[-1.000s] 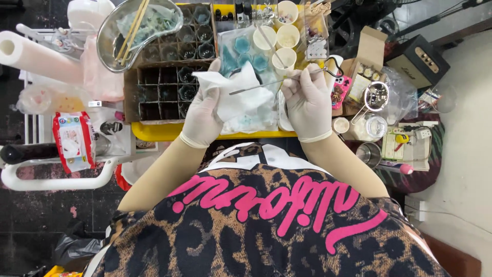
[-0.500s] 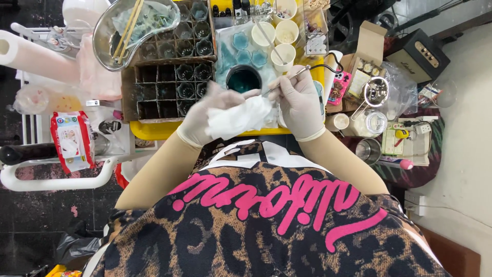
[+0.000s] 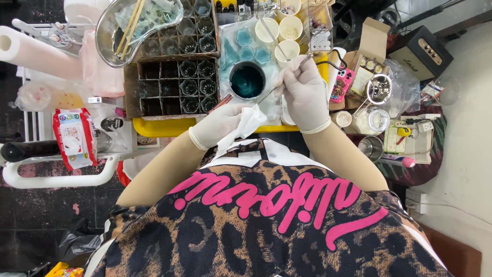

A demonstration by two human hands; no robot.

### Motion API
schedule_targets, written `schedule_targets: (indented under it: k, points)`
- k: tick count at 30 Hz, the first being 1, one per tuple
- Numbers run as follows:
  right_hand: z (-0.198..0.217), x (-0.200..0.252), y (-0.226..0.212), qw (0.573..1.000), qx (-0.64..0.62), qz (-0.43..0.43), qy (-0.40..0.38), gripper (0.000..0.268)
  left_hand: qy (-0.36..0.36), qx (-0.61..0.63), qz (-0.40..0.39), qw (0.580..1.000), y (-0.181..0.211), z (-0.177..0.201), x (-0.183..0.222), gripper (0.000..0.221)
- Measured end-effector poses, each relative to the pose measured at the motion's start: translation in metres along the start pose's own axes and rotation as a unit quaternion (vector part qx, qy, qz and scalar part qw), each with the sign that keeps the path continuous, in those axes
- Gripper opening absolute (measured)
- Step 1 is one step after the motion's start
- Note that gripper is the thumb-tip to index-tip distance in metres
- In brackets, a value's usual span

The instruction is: Cleaning and preparing small decorative blue wax pieces using a cloth and a metal pick tool.

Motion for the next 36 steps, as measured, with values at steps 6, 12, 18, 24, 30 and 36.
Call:
schedule_targets:
  k: [6,12,18,24,30,36]
  points:
    - [-0.003,0.002,-0.004,0.999,-0.015,0.02,0.026,0.014,-0.022,0.068,0.007,0.997,0.03,-0.01,0.022,0.032]
    - [0.001,-0.001,-0.021,0.997,-0.027,0.063,0.034,0.013,0.004,0.019,-0.012,1.0,0.029,0.013,0.05,0.027]
    - [0.017,0.003,-0.05,0.99,-0.011,0.109,0.09,0.008,0.186,-0.104,-0.014,0.977,0.037,0.062,0.098,0.025]
    - [0.029,0.002,-0.039,0.991,-0.041,0.088,0.088,0.006,0.307,-0.535,-0.11,0.779,0.025,0.112,0.14,0.015]
    - [0.033,-0.002,-0.03,0.992,-0.075,0.038,0.09,0.006,0.298,-0.781,-0.189,0.516,-0.017,0.124,0.151,0.026]
    - [0.044,0.003,-0.033,0.989,-0.074,0.039,0.118,0.006,0.39,-0.795,-0.216,0.411,-0.06,0.134,0.157,0.024]
Point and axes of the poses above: each hand's wrist, its own x-axis away from the middle knuckle, its own z-axis out of the back of the hand, y = z × x, the point moved 7 cm from there along -x, towards the middle knuckle, and after that the axes turned 2 degrees about -x, right-handed, at the moved point
